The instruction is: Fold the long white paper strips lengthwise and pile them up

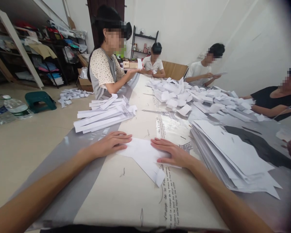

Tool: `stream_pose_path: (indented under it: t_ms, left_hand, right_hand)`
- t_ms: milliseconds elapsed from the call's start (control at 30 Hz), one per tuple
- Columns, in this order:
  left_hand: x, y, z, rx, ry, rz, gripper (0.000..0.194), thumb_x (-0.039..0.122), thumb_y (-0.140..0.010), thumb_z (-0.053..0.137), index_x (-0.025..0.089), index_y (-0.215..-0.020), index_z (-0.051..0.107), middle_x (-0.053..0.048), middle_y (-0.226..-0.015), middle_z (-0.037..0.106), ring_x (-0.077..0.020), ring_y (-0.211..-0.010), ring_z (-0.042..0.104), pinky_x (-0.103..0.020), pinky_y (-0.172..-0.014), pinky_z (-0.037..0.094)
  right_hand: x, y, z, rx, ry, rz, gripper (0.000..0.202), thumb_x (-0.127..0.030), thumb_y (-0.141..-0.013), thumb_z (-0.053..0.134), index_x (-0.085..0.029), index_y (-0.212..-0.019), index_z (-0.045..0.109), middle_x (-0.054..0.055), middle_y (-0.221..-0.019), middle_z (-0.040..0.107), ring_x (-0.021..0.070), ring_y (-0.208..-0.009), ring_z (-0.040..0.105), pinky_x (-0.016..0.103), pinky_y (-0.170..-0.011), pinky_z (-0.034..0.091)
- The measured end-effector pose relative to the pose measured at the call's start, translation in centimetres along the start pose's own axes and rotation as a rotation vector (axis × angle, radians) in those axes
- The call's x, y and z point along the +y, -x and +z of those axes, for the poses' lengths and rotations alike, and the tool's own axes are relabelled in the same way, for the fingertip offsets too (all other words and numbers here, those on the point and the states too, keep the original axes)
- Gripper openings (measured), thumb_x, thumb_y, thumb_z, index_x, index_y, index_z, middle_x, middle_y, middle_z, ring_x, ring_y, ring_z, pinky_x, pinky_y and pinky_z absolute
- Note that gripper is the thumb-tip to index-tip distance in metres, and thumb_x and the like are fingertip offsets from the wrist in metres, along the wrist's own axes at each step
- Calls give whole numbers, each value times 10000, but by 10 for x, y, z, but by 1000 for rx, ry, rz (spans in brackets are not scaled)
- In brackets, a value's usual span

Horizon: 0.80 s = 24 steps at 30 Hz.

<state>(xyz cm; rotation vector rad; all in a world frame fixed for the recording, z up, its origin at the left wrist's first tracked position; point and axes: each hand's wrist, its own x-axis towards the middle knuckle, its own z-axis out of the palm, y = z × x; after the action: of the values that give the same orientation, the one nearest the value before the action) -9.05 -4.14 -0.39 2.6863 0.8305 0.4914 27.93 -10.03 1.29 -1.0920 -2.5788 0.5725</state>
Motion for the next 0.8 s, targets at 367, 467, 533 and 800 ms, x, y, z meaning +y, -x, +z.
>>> stream_pose_path:
  t_ms: [367, 467, 533, 800]
  left_hand:
    - [0, -1, 0, 16, -54, 86, 469, 523, -1091, 332, 327, -1390, 634, -12, -1433, 625, -216, -1369, 532, -418, -1166, 391]
    - [3, -2, -3, -7, -88, 148, 479, 499, -1105, 293, 314, -1425, 598, -19, -1436, 624, -215, -1361, 547, -407, -1153, 385]
    - [5, -3, -6, -33, -93, 174, 474, 488, -1110, 290, 310, -1425, 595, -22, -1448, 613, -217, -1369, 543, -403, -1153, 373]
    - [13, -8, -26, -101, 4, 153, 537, 491, -1115, 226, 273, -1363, 650, -26, -1441, 618, -208, -1362, 553, -391, -1179, 364]
  right_hand:
    - [10, 13, 0, 18, 15, 25, 502, -510, -1010, 571, -404, -1492, 476, -75, -1595, 420, 238, -1523, 327, 552, -1271, 256]
    - [10, 13, 0, 16, 30, 5, 484, -504, -1029, 540, -392, -1495, 476, -68, -1600, 415, 226, -1525, 325, 534, -1274, 258]
    - [11, 13, -1, 15, 30, -4, 473, -494, -1037, 528, -398, -1497, 471, -71, -1600, 415, 222, -1525, 324, 529, -1274, 261]
    - [13, 14, -1, 42, 28, -23, 430, -418, -1064, 500, -439, -1492, 460, -95, -1590, 424, 208, -1514, 345, 530, -1265, 289]
